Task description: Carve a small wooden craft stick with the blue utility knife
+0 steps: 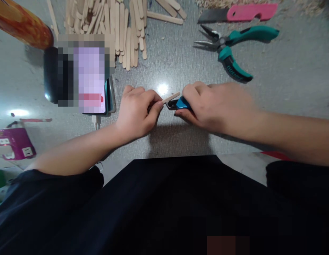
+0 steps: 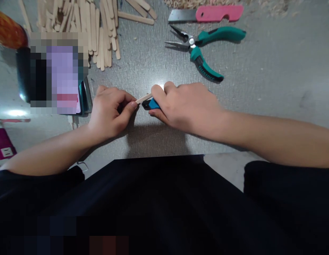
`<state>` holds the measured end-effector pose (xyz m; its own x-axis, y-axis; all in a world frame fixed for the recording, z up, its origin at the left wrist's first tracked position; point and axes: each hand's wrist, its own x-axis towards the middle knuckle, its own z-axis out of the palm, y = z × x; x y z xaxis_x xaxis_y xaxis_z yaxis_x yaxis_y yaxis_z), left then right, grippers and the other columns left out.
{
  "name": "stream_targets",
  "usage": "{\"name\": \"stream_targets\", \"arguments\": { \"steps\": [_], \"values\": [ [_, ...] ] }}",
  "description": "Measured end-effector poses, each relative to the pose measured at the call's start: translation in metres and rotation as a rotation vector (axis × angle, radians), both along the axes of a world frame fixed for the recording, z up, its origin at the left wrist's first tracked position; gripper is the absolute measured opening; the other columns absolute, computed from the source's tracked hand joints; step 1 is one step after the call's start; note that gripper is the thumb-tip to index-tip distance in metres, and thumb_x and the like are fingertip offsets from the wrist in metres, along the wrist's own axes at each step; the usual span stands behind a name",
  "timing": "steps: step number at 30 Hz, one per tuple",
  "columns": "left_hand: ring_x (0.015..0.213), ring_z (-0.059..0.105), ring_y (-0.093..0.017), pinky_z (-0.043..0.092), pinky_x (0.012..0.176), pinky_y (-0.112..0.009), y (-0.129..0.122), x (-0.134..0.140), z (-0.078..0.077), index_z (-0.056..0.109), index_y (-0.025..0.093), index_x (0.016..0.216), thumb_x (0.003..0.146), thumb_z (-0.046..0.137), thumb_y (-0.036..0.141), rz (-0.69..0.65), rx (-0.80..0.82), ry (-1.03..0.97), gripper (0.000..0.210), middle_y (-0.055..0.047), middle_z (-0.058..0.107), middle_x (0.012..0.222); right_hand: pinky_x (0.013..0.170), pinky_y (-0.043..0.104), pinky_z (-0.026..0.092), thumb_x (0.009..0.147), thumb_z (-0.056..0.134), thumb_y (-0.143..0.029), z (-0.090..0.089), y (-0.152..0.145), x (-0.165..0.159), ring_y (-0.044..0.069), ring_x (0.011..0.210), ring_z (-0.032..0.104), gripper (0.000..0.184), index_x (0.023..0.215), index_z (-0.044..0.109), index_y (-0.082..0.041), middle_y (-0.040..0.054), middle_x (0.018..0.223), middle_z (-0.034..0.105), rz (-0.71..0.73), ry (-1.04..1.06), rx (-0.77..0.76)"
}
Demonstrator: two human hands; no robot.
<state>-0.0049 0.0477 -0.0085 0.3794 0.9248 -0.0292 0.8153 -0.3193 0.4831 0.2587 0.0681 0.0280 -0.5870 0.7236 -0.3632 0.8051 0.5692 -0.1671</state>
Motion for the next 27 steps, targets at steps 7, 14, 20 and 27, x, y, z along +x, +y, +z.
{"name": "stream_targets", "arguments": {
  "steps": [7,14,20,27],
  "values": [
    [0.086,0.069,-0.030,0.053,0.096,-0.059,0.002,-0.001,-0.002,0.072,0.027,0.091,0.109,0.058,0.039,-0.013,0.004,0.014,0.025,-0.008,0.073,0.082,0.071,0.038,0.028,0.117,0.033,-0.073,0.002,0.003,-0.006,0.034,0.084,0.070,0.074,0.154,0.064,-0.017,0.0249,0.128,0.081,0.029,-0.034,-0.001],
    [0.087,0.071,-0.031,0.053,0.098,-0.060,0.002,0.000,-0.001,0.070,0.028,0.091,0.108,0.061,0.038,0.001,-0.013,0.007,0.021,-0.008,0.074,0.084,0.071,0.041,0.031,0.118,0.030,-0.072,0.000,0.004,-0.011,0.036,0.083,0.070,0.076,0.146,0.073,-0.016,0.0255,0.121,0.081,-0.010,-0.031,0.004],
    [0.085,0.072,-0.030,0.054,0.100,-0.061,0.004,0.001,0.001,0.067,0.027,0.090,0.108,0.060,0.036,-0.011,-0.034,0.013,0.021,-0.006,0.074,0.083,0.070,0.039,0.028,0.118,0.030,-0.073,0.002,0.004,-0.011,0.034,0.081,0.070,0.075,0.143,0.074,-0.017,0.0243,0.118,0.081,-0.016,-0.044,0.007],
    [0.086,0.074,-0.028,0.055,0.103,-0.059,0.005,0.000,0.000,0.069,0.026,0.093,0.108,0.062,0.034,-0.017,-0.056,-0.006,0.019,-0.004,0.074,0.082,0.071,0.039,0.028,0.119,0.032,-0.073,0.003,0.005,-0.010,0.035,0.086,0.071,0.072,0.142,0.073,-0.018,0.0235,0.119,0.082,-0.023,-0.042,-0.007]
  ]
}}
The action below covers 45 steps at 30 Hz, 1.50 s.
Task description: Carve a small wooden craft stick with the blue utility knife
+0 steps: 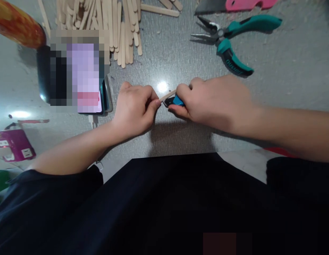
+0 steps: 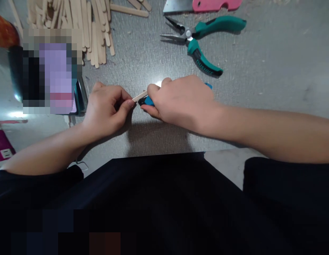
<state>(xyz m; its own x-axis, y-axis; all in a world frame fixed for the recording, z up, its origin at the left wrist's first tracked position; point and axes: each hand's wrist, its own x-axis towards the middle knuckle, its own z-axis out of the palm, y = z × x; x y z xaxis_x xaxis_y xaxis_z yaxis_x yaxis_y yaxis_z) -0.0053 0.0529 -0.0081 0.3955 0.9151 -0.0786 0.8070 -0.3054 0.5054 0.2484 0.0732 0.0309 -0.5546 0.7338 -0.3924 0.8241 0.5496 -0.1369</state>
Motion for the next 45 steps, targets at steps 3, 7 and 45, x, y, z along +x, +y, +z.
{"name": "stream_targets", "arguments": {
  "steps": [3,7,45],
  "values": [
    [0.087,0.074,-0.028,0.055,0.106,-0.058,-0.0001,-0.0008,-0.0013,0.068,0.026,0.092,0.108,0.063,0.035,0.001,0.004,-0.007,0.019,-0.004,0.074,0.082,0.071,0.039,0.027,0.120,0.032,-0.071,0.0018,0.0004,0.0009,0.033,0.085,0.071,0.070,0.142,0.072,-0.018,0.0233,0.120,0.082,0.010,-0.015,-0.002],
    [0.088,0.073,-0.028,0.054,0.110,-0.059,0.0007,-0.0013,-0.0010,0.068,0.025,0.093,0.109,0.064,0.036,-0.004,-0.013,-0.010,0.020,-0.003,0.072,0.081,0.067,0.039,0.023,0.122,0.029,-0.070,0.0069,0.0005,0.0025,0.031,0.080,0.072,0.070,0.138,0.072,-0.016,0.0214,0.114,0.082,0.071,-0.049,0.042],
    [0.079,0.070,-0.027,0.052,0.104,-0.060,0.0029,-0.0052,-0.0022,0.064,0.027,0.087,0.105,0.071,0.039,-0.020,-0.020,-0.073,0.022,-0.001,0.065,0.070,0.048,0.038,0.025,0.122,0.027,-0.072,0.0089,0.0092,0.0078,0.031,0.066,0.071,0.068,0.121,0.070,-0.019,0.0089,0.086,0.067,0.151,-0.152,0.043]
  ]
}}
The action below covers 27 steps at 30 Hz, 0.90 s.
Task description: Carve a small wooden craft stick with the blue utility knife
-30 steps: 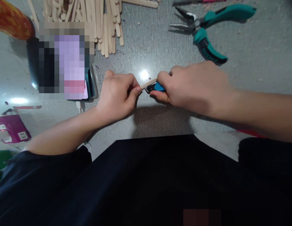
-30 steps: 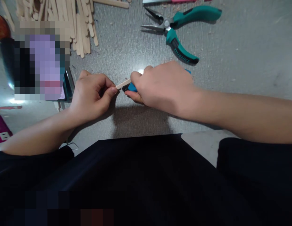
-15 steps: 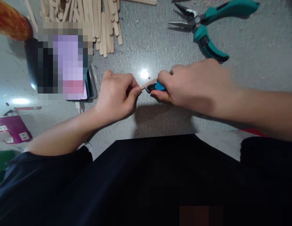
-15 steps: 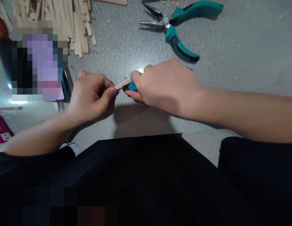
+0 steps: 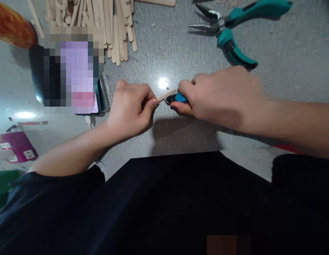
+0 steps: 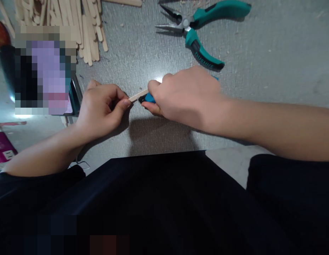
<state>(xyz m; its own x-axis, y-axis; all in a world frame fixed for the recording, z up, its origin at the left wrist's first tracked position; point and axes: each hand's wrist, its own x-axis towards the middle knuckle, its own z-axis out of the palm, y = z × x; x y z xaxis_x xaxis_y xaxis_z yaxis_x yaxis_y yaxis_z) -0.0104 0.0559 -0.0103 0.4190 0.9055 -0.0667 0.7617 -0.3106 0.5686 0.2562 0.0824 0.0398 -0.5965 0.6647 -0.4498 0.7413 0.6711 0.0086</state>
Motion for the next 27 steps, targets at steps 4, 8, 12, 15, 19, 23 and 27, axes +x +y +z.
{"name": "stream_targets", "arguments": {
  "steps": [4,8,12,15,19,23,27],
  "values": [
    [0.079,0.069,-0.026,0.053,0.105,-0.058,0.000,0.000,-0.001,0.064,0.026,0.088,0.107,0.070,0.040,-0.009,0.011,0.001,0.025,-0.001,0.066,0.072,0.047,0.036,0.024,0.123,0.028,-0.071,0.000,-0.001,0.001,0.026,0.061,0.066,0.067,0.120,0.070,-0.019,0.0074,0.084,0.066,0.024,0.003,0.027],
    [0.079,0.067,-0.022,0.053,0.110,-0.057,-0.001,0.001,0.002,0.063,0.024,0.088,0.110,0.068,0.041,-0.014,0.004,0.014,0.028,0.000,0.066,0.074,0.051,0.036,0.021,0.122,0.026,-0.072,0.001,0.001,0.001,0.024,0.060,0.062,0.070,0.123,0.071,-0.019,0.0081,0.083,0.068,0.013,0.010,0.011],
    [0.079,0.067,-0.022,0.053,0.113,-0.059,-0.001,0.003,0.006,0.064,0.025,0.088,0.109,0.067,0.036,-0.003,-0.023,0.028,0.024,0.000,0.068,0.075,0.060,0.037,0.023,0.120,0.027,-0.076,-0.003,0.006,0.004,0.027,0.066,0.063,0.072,0.126,0.073,-0.021,0.0104,0.087,0.075,0.001,0.014,-0.029],
    [0.082,0.070,-0.026,0.052,0.113,-0.061,-0.001,0.004,0.006,0.065,0.025,0.087,0.105,0.070,0.034,0.016,-0.048,0.036,0.020,-0.001,0.068,0.075,0.064,0.038,0.022,0.118,0.027,-0.080,-0.007,0.007,0.006,0.026,0.070,0.063,0.075,0.126,0.075,-0.023,0.0122,0.094,0.079,-0.040,0.028,-0.052],
    [0.085,0.071,-0.028,0.051,0.116,-0.064,-0.002,0.006,0.005,0.066,0.025,0.086,0.101,0.070,0.030,0.042,-0.076,0.041,0.017,-0.002,0.066,0.076,0.065,0.039,0.019,0.119,0.024,-0.079,-0.009,0.003,0.005,0.026,0.074,0.066,0.076,0.130,0.075,-0.024,0.0143,0.104,0.082,-0.032,0.068,-0.046],
    [0.088,0.072,-0.028,0.052,0.117,-0.063,-0.003,0.007,0.007,0.067,0.025,0.087,0.102,0.068,0.033,0.047,-0.081,0.048,0.017,-0.002,0.066,0.077,0.063,0.040,0.020,0.119,0.020,-0.078,-0.011,-0.001,0.002,0.031,0.077,0.070,0.080,0.135,0.076,-0.023,0.0158,0.105,0.082,-0.007,0.092,0.008],
    [0.093,0.072,-0.030,0.050,0.119,-0.062,-0.004,0.006,0.005,0.068,0.027,0.090,0.104,0.069,0.037,0.045,-0.088,0.046,0.017,-0.002,0.067,0.079,0.063,0.041,0.023,0.118,0.013,-0.079,-0.009,-0.003,0.000,0.032,0.079,0.072,0.085,0.137,0.077,-0.025,0.0147,0.107,0.084,-0.020,0.048,0.018]
  ]
}}
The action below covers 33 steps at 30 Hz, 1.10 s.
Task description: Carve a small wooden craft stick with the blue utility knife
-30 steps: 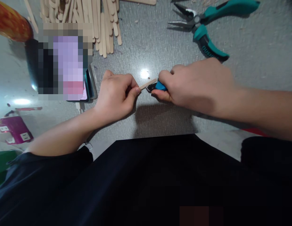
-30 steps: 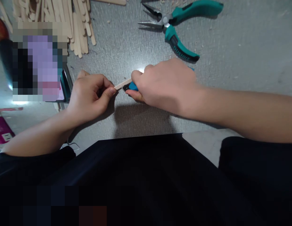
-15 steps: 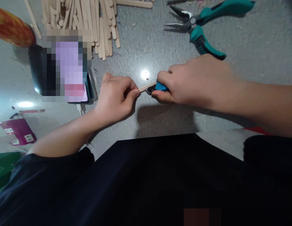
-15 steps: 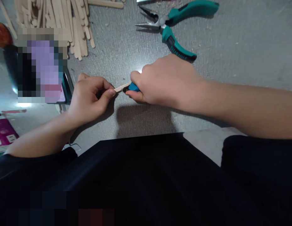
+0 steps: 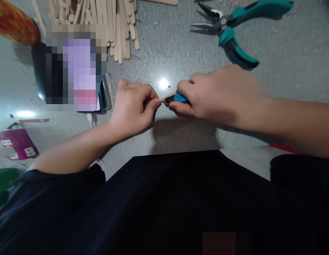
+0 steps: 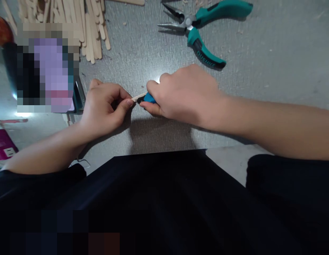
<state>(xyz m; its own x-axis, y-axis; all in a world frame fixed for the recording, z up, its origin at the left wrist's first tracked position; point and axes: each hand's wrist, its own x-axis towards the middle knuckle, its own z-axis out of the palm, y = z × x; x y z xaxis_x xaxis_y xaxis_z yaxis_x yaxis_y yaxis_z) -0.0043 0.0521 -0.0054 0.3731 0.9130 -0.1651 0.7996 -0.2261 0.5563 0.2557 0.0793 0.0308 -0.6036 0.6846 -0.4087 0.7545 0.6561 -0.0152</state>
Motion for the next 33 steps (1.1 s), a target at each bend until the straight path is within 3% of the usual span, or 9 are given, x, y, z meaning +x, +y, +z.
{"name": "stream_targets", "arguments": {
  "steps": [6,12,26,33],
  "values": [
    [0.083,0.069,-0.028,0.049,0.112,-0.062,0.0008,-0.0018,-0.0072,0.065,0.027,0.087,0.101,0.071,0.036,-0.013,0.055,-0.049,0.018,-0.001,0.066,0.076,0.061,0.039,0.024,0.119,0.018,-0.076,0.0099,0.0003,-0.0032,0.030,0.077,0.070,0.081,0.134,0.076,-0.023,0.0150,0.109,0.084,-0.020,0.007,-0.043],
    [0.077,0.066,-0.026,0.050,0.102,-0.061,0.0006,-0.0009,-0.0049,0.064,0.027,0.085,0.098,0.069,0.032,-0.020,0.105,-0.050,0.015,-0.001,0.067,0.073,0.061,0.040,0.024,0.119,0.017,-0.076,0.0107,0.0004,-0.0041,0.031,0.079,0.071,0.082,0.135,0.076,-0.021,0.0161,0.111,0.083,-0.018,0.003,-0.045],
    [0.084,0.069,-0.027,0.051,0.108,-0.062,0.0002,-0.0011,-0.0043,0.062,0.027,0.087,0.102,0.069,0.036,-0.028,0.081,-0.051,0.018,-0.002,0.067,0.075,0.068,0.039,0.030,0.116,0.013,-0.081,0.0053,-0.0001,-0.0013,0.032,0.087,0.070,0.085,0.143,0.074,-0.028,0.0140,0.119,0.085,-0.073,0.022,-0.089],
    [0.079,0.068,-0.027,0.051,0.104,-0.064,0.0009,-0.0007,-0.0044,0.062,0.027,0.086,0.099,0.069,0.034,-0.023,0.074,-0.058,0.016,-0.002,0.064,0.073,0.074,0.039,0.037,0.116,0.023,-0.079,0.0018,0.0011,-0.0007,0.035,0.095,0.072,0.080,0.152,0.072,-0.028,0.0137,0.116,0.086,-0.120,0.091,-0.168]
  ]
}}
